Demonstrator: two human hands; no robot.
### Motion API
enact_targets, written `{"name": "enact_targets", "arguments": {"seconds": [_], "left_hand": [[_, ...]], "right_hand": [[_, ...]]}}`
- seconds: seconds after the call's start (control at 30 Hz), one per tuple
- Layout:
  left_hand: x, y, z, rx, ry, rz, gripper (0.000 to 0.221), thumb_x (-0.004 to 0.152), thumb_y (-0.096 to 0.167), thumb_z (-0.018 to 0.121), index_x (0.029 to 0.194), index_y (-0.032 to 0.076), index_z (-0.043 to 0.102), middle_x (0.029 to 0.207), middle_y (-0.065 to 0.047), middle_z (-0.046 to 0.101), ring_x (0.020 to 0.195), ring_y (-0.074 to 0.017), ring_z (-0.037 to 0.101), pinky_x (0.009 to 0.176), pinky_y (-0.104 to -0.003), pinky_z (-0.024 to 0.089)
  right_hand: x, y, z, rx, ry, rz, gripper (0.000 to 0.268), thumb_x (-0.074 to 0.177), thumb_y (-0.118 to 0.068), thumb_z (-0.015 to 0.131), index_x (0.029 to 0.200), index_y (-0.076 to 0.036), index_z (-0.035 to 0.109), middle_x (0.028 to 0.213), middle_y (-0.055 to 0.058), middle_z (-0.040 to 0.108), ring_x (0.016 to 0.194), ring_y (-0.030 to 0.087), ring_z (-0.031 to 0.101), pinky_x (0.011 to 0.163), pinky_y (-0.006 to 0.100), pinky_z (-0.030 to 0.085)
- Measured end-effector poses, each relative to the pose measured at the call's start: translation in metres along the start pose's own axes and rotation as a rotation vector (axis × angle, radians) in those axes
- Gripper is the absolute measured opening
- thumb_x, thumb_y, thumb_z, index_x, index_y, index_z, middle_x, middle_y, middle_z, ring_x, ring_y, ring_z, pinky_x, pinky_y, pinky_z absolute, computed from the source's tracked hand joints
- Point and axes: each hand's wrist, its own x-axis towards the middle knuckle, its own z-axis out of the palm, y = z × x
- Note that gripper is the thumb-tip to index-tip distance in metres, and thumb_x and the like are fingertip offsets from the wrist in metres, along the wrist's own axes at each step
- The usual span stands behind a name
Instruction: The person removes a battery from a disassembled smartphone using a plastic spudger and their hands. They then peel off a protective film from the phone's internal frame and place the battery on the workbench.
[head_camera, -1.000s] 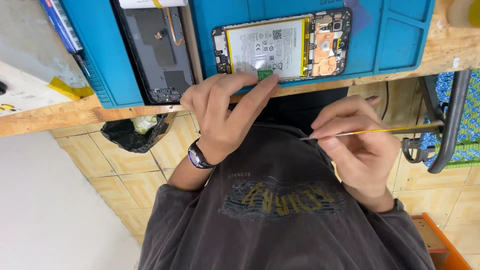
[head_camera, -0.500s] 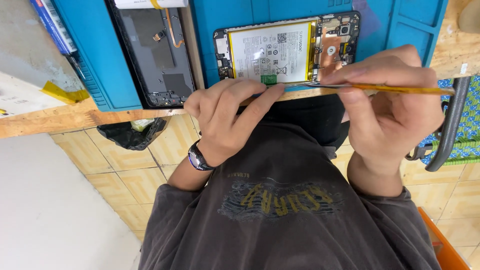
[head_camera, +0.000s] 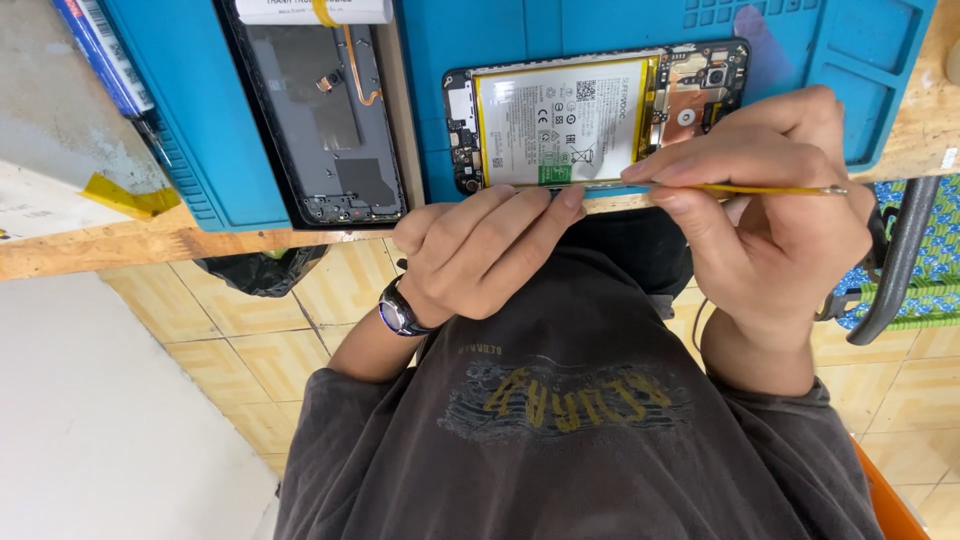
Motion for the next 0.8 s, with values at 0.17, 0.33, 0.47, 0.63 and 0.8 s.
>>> {"name": "enact_targets", "arguments": {"seconds": [0.17, 0.33, 0.47, 0.63, 0.8], "left_hand": [[-0.001, -0.001, -0.002, 0.024, -0.006, 0.014, 0.009, 0.086, 0.024, 0.075, 0.095, 0.024, 0.073, 0.090, 0.011, 0.064, 0.082, -0.0043, 0.056, 0.071, -0.017, 0.036], [-0.002, -0.001, 0.004, 0.015, 0.072, 0.014, 0.009, 0.083, 0.024, 0.079, 0.091, 0.023, 0.073, 0.087, 0.009, 0.064, 0.080, -0.0055, 0.056, 0.066, -0.018, 0.040], [-0.002, -0.002, 0.001, -0.040, 0.036, 0.008, 0.006, 0.087, 0.017, 0.072, 0.092, 0.019, 0.074, 0.089, 0.008, 0.065, 0.081, -0.0063, 0.057, 0.064, -0.018, 0.042], [0.001, 0.004, -0.004, -0.121, 0.003, -0.108, 0.013, 0.092, 0.017, 0.060, 0.096, 0.018, 0.072, 0.090, 0.005, 0.065, 0.081, -0.0087, 0.058, 0.071, -0.020, 0.042], [0.006, 0.007, -0.006, -0.117, -0.042, -0.191, 0.011, 0.091, 0.016, 0.063, 0.097, 0.020, 0.071, 0.091, 0.005, 0.063, 0.082, -0.0098, 0.059, 0.076, -0.023, 0.038]], "right_hand": [[0.003, -0.003, 0.000, 0.017, -0.041, 0.002, 0.010, 0.096, -0.005, 0.058, 0.093, 0.004, 0.055, 0.086, 0.015, 0.068, 0.087, 0.027, 0.052, 0.083, 0.034, 0.037], [0.004, -0.002, -0.004, 0.011, -0.085, 0.034, 0.008, 0.096, -0.006, 0.060, 0.092, 0.001, 0.058, 0.088, 0.013, 0.069, 0.089, 0.025, 0.053, 0.087, 0.035, 0.034], [0.005, 0.000, -0.007, -0.060, -0.147, 0.020, 0.012, 0.094, -0.010, 0.060, 0.086, -0.002, 0.065, 0.090, 0.010, 0.070, 0.090, 0.026, 0.051, 0.089, 0.036, 0.031], [0.009, 0.002, -0.010, -0.084, -0.188, -0.062, 0.008, 0.095, -0.009, 0.060, 0.090, -0.004, 0.062, 0.091, 0.009, 0.070, 0.089, 0.028, 0.052, 0.087, 0.037, 0.031], [0.012, 0.004, -0.015, -0.100, -0.274, -0.182, 0.001, 0.093, -0.006, 0.062, 0.094, -0.005, 0.062, 0.095, 0.011, 0.070, 0.087, 0.030, 0.053, 0.084, 0.039, 0.030]]}}
